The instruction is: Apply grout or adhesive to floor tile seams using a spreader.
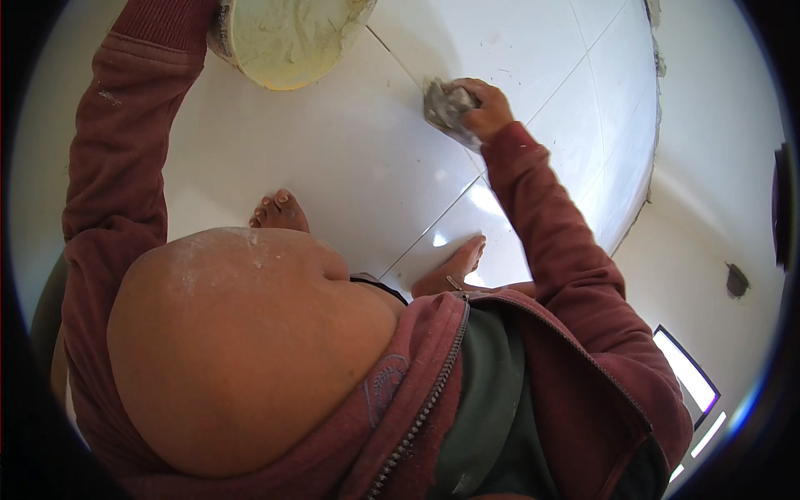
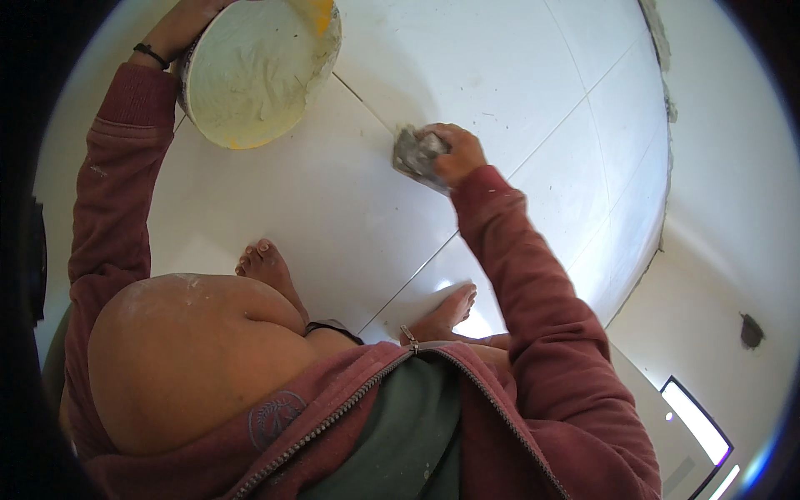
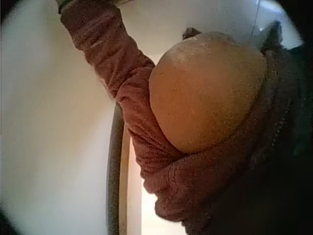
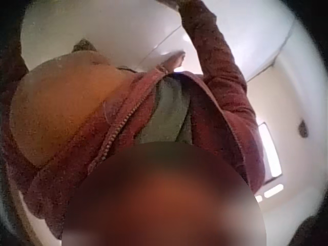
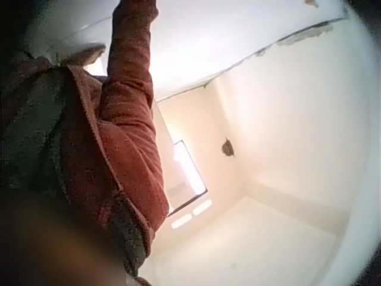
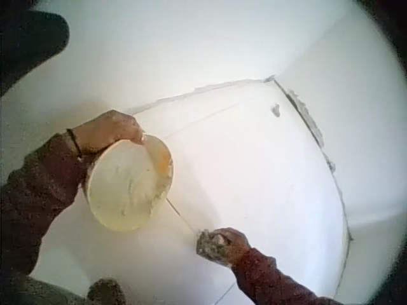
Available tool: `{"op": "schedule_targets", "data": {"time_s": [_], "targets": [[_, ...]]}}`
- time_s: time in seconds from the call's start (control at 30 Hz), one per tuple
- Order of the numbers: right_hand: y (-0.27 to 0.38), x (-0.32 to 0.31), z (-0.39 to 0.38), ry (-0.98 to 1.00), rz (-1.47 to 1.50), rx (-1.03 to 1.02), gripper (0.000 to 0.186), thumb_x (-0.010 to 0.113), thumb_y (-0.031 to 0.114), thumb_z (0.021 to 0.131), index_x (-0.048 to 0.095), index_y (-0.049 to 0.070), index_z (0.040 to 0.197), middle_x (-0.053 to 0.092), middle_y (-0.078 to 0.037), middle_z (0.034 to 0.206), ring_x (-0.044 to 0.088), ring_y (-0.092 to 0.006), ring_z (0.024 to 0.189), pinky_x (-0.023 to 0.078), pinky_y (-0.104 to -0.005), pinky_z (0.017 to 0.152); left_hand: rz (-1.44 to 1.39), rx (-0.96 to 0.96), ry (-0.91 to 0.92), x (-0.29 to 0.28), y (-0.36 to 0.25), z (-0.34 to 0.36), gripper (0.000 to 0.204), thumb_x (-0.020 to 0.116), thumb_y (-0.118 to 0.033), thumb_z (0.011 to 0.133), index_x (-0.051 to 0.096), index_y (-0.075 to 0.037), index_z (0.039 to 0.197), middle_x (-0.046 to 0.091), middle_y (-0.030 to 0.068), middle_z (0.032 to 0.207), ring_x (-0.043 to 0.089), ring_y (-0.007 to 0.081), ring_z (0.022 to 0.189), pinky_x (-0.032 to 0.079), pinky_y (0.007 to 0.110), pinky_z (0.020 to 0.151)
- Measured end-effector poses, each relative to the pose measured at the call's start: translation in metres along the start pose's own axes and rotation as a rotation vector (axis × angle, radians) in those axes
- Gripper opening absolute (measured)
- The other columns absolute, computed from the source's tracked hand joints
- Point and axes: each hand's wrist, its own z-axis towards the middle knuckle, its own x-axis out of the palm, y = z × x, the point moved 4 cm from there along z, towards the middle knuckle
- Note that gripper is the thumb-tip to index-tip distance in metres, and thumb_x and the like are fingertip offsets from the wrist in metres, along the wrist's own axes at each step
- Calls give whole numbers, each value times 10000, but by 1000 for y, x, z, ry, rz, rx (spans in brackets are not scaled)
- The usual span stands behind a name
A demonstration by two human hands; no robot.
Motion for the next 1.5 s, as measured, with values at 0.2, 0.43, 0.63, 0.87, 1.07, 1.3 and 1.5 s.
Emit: {"op": "schedule_targets", "data": {"time_s": [0.2, 0.43, 0.63, 0.87, 1.07, 1.3, 1.5], "targets": [[7, 16, -11, 96, -407, -108, 333, 464, -67, 615, 619, 51, 886, 622, -154, 877, 586, -290, 832, 474, -321, 755, -12, -26, 17, 1, 3, 3, 283, 498, -277, 824, 608, -31, 910, 601, 120, 860, 577, 216, 797, 450, 302, 721], [-16, 11, -37, -69, -459, 32, 329, 510, 13, 615, 619, 91, 916, 599, -153, 903, 557, -340, 845, 446, -355, 797, -41, -46, 21, 3, 2, 2, 299, 506, -274, 810, 593, -23, 947, 596, 103, 868, 571, 192, 795, 446, 286, 724], [17, -15, 8, -117, -518, -246, 344, 493, -58, 586, 643, 86, 860, 618, -99, 837, 562, -303, 858, 449, -353, 811, -56, -70, 33, 4, -1, 1, 319, 514, -271, 797, 580, -16, 978, 591, 89, 874, 566, 171, 793, 442, 272, 726], [53, 13, 75, 38, -973, -418, 296, 553, 50, 642, 655, 214, 867, 604, -26, 878, 521, -244, 928, 416, -385, 820, -76, -101, 58, 6, 0, 0, 351, 522, -268, 783, 565, -8, 1014, 586, 73, 882, 560, 146, 791, 437, 256, 728], [-15, -10, -14, 190, -1030, -395, 334, 594, -36, 533, 656, 173, 785, 606, -7, 802, 527, -244, 855, 437, -364, 774, -121, -138, 70, 4, 7, 1, 382, 530, -265, 770, 551, -1, 1046, 582, 59, 889, 555, 125, 789, 433, 242, 730], [-27, -25, -25, 235, -314, -75, 414, 503, -23, 541, 644, 114, 906, 620, -44, 859, 558, -213, 844, 447, -330, 781, -339, -259, 110, -8, -1, -18, 423, 538, -261, 755, 536, 7, 1082, 577, 43, 897, 549, 101, 787, 429, 225, 732], [69, 33, 55, -150, 20, -190, 445, 489, 1, 541, 600, 45, 969, 603, -71, 809, 553, -180, 745, 465, -309, 657, -554, -611, 168, -31, -21, -76, 574, 537, -219, 690, 475, 18, 1209, 597, 60, 895, 557, 104, 783, 444, 216, 695]]}}
